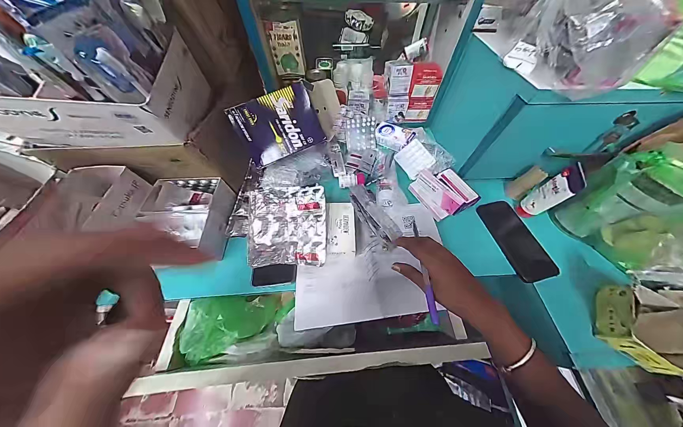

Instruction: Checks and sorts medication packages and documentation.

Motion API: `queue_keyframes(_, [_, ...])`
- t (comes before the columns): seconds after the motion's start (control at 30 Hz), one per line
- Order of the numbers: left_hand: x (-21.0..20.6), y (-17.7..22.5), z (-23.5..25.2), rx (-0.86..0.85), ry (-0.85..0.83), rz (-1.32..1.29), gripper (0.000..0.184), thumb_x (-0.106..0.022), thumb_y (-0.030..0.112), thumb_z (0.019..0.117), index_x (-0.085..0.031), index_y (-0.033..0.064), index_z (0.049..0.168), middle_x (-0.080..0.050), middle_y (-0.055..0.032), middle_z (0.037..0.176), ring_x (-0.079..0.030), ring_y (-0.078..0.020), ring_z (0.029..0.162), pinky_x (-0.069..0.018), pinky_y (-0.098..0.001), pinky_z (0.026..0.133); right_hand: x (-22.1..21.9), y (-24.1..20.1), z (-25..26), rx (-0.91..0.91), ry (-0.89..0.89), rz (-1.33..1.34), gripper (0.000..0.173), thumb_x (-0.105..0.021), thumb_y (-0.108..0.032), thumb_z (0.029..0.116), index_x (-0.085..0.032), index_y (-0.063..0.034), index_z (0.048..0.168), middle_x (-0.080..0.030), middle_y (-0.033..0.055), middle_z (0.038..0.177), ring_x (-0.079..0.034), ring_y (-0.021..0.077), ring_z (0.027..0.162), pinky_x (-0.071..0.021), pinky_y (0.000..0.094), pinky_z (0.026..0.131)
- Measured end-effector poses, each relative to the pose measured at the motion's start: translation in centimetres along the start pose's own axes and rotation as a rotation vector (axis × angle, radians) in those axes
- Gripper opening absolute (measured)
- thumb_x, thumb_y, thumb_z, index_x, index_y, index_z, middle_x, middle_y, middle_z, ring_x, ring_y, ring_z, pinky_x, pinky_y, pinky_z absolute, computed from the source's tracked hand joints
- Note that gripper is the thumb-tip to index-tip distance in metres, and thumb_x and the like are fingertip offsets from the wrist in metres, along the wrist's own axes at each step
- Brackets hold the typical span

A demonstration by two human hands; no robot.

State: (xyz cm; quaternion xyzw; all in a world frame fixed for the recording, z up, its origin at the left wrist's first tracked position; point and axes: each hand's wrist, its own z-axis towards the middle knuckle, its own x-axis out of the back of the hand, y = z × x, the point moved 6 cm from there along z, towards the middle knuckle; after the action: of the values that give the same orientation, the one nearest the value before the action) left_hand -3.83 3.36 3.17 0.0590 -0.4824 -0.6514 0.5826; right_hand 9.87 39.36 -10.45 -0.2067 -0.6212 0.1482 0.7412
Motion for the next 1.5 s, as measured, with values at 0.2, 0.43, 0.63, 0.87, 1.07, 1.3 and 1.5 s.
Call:
queue_keyframes(0.2, [-10.8, -2.6, -6.5, 0.024, -0.315, 0.189, 0.030, -0.063, 0.031, 0.1021, -0.078, 0.0059, 0.104, -0.073, -0.0103, 0.079, -0.067, -0.0164, 0.066, -0.0551, -0.0340, 0.063, -1.9, -0.6, 1.9, 0.040, 0.040, -0.026, 0.055, -0.065, -0.039, 0.0983, -0.060, -0.0047, 0.141, -0.058, 0.0216, 0.144, -0.056, 0.0390, 0.134, -0.0464, 0.0555, 0.108])
queue_keyframes(0.43, [-13.4, -7.1, -7.4, 0.124, -0.072, 0.363, 0.040, -0.065, 0.043, 0.0990, -0.075, 0.0082, 0.116, -0.075, -0.0116, 0.094, -0.072, -0.0218, 0.075, -0.0566, -0.0403, 0.060, -3.4, -0.2, 3.0, 0.039, 0.126, -0.001, 0.068, -0.068, -0.044, 0.0954, -0.053, -0.0014, 0.147, -0.052, 0.0258, 0.149, -0.052, 0.0387, 0.138, -0.0443, 0.0512, 0.113])
queue_keyframes(0.63, [-17.2, -10.3, -3.8, 0.025, -0.100, 0.624, 0.067, -0.058, 0.067, 0.0899, -0.061, 0.0252, 0.143, -0.052, -0.0112, 0.153, -0.064, -0.0221, 0.054, -0.0454, -0.0396, 0.040, -6.0, 0.7, 4.2, 0.043, 0.174, -0.015, 0.070, -0.067, -0.043, 0.0952, -0.051, 0.0001, 0.148, -0.049, 0.0258, 0.152, -0.045, 0.0385, 0.144, -0.0368, 0.0507, 0.119])
queue_keyframes(0.87, [-19.6, -11.7, 0.7, 0.044, -0.171, 0.650, 0.077, -0.083, 0.037, 0.0774, -0.055, 0.0283, 0.149, -0.047, -0.0143, 0.156, -0.065, -0.0252, 0.052, -0.0497, -0.0428, 0.043, -6.3, 2.6, 5.6, 0.040, 0.141, 0.006, 0.058, -0.063, -0.038, 0.0995, -0.055, -0.0036, 0.146, -0.051, 0.0229, 0.151, -0.044, 0.0353, 0.145, -0.0348, 0.0490, 0.121])
queue_keyframes(1.07, [-20.1, -12.7, 1.9, 0.122, -0.106, 0.694, 0.066, -0.076, 0.022, 0.0803, -0.061, 0.0190, 0.144, -0.055, -0.0158, 0.149, -0.065, -0.0260, 0.052, -0.0483, -0.0424, 0.040, -5.6, 2.7, 5.5, 0.025, 0.205, -0.022, 0.043, -0.055, -0.021, 0.1025, -0.060, -0.0028, 0.141, -0.057, 0.0220, 0.145, -0.052, 0.0357, 0.139, -0.0427, 0.0450, 0.116])
queue_keyframes(1.3, [-20.0, -12.1, 3.2, 0.216, -0.105, 0.686, 0.070, -0.080, 0.019, 0.0801, -0.058, 0.0167, 0.146, -0.049, -0.0166, 0.153, -0.064, -0.0258, 0.051, -0.0495, -0.0437, 0.043, -5.2, 2.5, 5.1, 0.038, 0.227, 0.019, 0.059, -0.067, -0.038, 0.0974, -0.058, -0.0005, 0.142, -0.055, 0.0259, 0.146, -0.051, 0.0371, 0.139, -0.0430, 0.0450, 0.115])
queue_keyframes(1.5, [-15.7, -11.5, 1.2, 0.256, -0.137, 0.692, 0.074, -0.088, 0.035, 0.0720, -0.063, 0.0208, 0.141, -0.052, -0.0091, 0.154, -0.067, -0.0272, 0.056, -0.0495, -0.0469, 0.044, -4.0, 1.4, 3.9, 0.014, 0.285, 0.083, 0.059, -0.068, -0.041, 0.0967, -0.060, 0.0003, 0.139, -0.055, 0.0275, 0.145, -0.049, 0.0364, 0.141, -0.0411, 0.0422, 0.116])
